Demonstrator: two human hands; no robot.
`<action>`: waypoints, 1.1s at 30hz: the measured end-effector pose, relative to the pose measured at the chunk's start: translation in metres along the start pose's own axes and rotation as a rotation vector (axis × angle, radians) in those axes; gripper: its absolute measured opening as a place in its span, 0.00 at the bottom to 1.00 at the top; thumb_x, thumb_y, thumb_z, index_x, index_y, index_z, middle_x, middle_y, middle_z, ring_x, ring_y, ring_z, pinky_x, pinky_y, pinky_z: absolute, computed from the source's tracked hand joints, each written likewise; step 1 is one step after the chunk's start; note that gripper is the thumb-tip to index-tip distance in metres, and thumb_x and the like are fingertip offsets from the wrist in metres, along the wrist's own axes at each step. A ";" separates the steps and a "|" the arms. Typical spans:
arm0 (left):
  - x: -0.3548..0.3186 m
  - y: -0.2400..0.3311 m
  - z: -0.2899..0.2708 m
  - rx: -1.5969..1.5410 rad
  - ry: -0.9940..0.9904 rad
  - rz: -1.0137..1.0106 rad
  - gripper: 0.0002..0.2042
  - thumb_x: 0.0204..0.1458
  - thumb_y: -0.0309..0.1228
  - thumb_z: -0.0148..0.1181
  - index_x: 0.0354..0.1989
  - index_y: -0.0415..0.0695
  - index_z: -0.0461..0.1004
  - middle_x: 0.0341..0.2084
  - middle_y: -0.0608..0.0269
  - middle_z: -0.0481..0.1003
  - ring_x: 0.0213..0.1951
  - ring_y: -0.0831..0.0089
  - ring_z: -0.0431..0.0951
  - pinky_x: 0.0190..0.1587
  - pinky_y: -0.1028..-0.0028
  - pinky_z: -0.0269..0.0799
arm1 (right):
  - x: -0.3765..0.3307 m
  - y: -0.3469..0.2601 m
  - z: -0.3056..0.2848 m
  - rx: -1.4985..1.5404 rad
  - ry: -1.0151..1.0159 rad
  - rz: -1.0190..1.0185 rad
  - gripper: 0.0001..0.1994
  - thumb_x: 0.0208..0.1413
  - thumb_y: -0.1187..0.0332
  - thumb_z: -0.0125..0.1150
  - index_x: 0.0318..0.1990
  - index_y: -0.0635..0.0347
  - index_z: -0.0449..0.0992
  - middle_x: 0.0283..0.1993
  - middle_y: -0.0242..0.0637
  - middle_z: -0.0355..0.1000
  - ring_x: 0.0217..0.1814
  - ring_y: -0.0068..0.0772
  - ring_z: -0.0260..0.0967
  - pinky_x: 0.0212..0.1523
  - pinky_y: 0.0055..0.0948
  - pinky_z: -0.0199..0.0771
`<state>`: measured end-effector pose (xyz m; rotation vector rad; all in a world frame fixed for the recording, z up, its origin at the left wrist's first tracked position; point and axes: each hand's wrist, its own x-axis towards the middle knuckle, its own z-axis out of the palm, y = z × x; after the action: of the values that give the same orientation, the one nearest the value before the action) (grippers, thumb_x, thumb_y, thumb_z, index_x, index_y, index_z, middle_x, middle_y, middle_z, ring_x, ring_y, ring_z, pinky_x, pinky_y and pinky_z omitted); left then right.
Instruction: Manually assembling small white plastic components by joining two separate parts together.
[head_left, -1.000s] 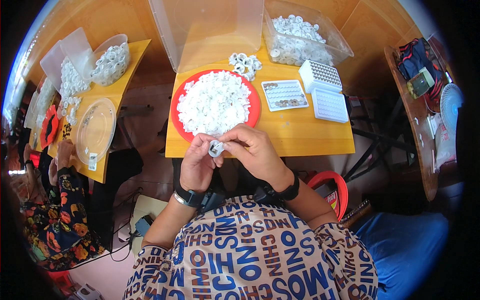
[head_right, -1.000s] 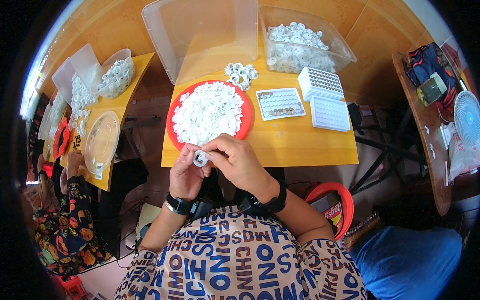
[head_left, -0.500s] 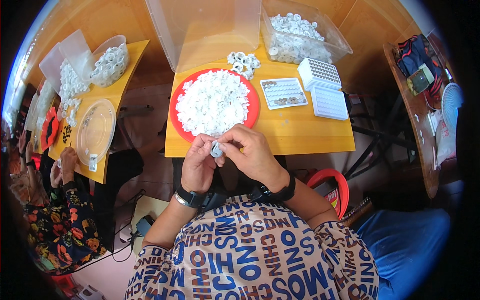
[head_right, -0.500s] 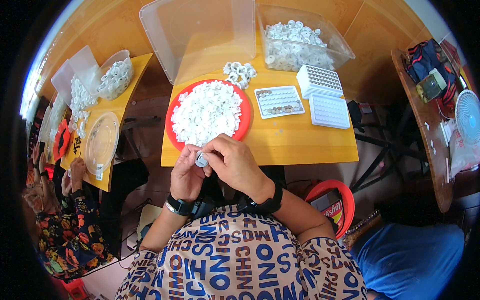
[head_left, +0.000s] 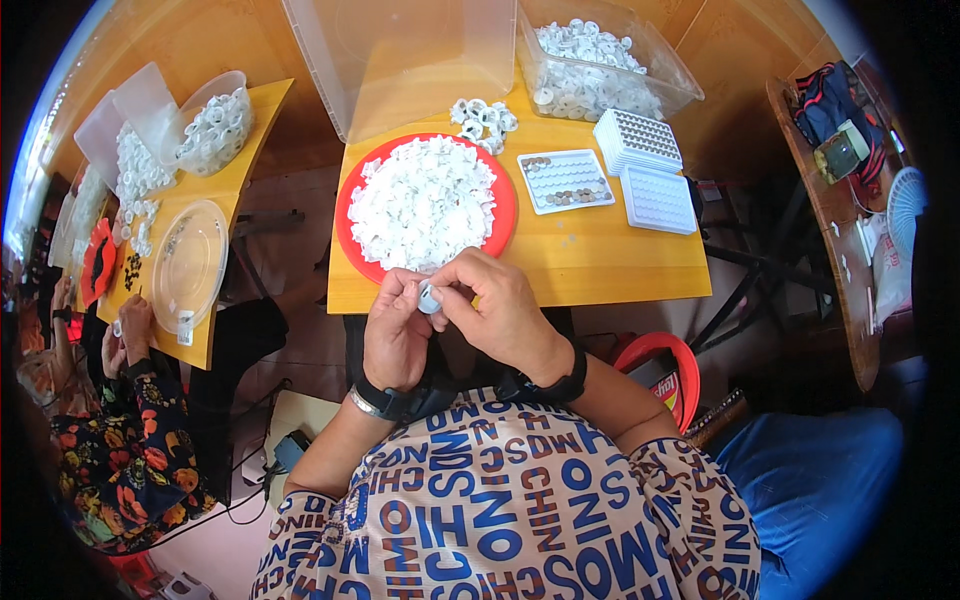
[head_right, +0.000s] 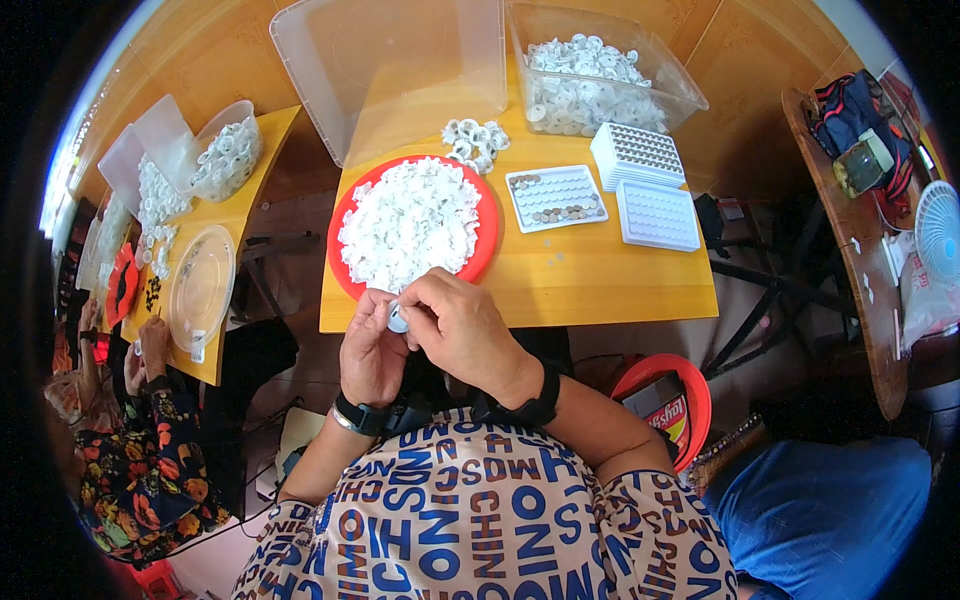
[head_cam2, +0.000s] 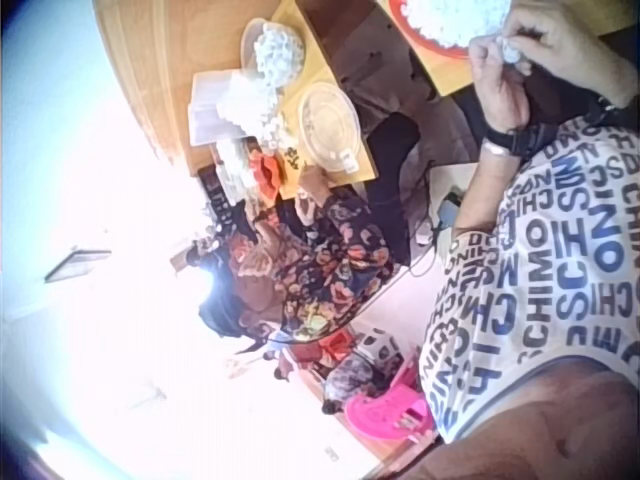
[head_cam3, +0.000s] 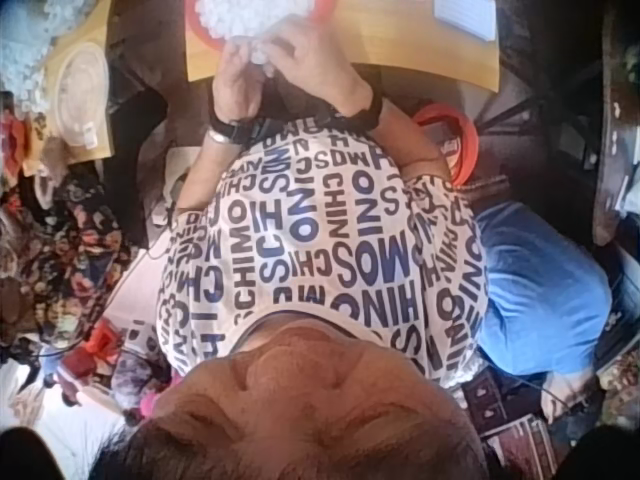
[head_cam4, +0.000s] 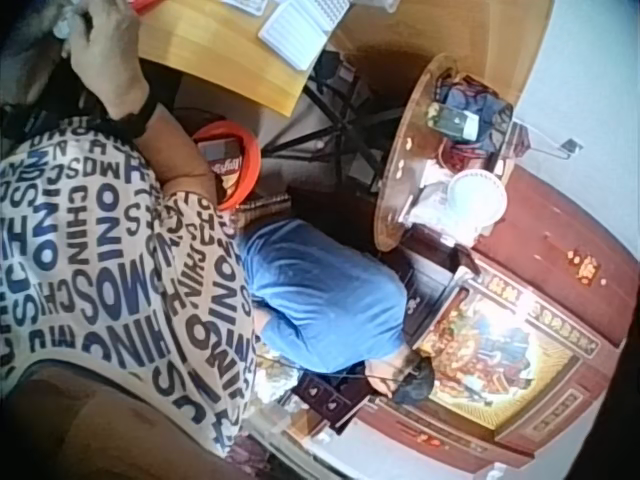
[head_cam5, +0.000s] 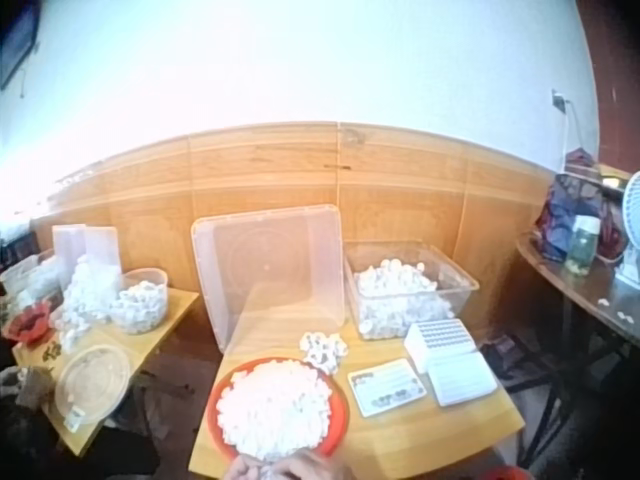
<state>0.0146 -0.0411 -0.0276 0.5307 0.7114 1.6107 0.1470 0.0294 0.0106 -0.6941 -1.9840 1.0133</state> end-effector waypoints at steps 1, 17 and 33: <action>0.000 0.000 0.001 0.003 0.006 0.003 0.09 0.62 0.36 0.48 0.39 0.43 0.66 0.30 0.64 0.73 0.30 0.77 0.71 0.36 0.77 0.66 | 0.000 0.000 0.000 0.016 -0.012 0.013 0.04 0.50 0.77 0.62 0.32 0.66 0.73 0.29 0.39 0.71 0.29 0.31 0.73 0.29 0.26 0.70; 0.001 0.007 0.012 0.250 0.089 0.029 0.12 0.62 0.34 0.46 0.44 0.39 0.70 0.33 0.65 0.74 0.32 0.79 0.70 0.38 0.78 0.65 | -0.003 0.006 0.000 0.264 -0.007 0.212 0.08 0.50 0.76 0.64 0.36 0.66 0.70 0.32 0.41 0.72 0.31 0.30 0.73 0.30 0.27 0.72; -0.006 0.010 0.012 0.609 0.056 0.222 0.08 0.62 0.27 0.46 0.42 0.39 0.71 0.25 0.70 0.70 0.25 0.85 0.65 0.28 0.83 0.62 | -0.004 0.002 -0.004 0.130 0.013 -0.026 0.07 0.49 0.77 0.63 0.36 0.64 0.73 0.31 0.41 0.70 0.31 0.36 0.72 0.30 0.28 0.71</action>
<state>0.0168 -0.0463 -0.0119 1.0350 1.2306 1.6042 0.1524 0.0286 0.0090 -0.6005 -1.8922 1.1088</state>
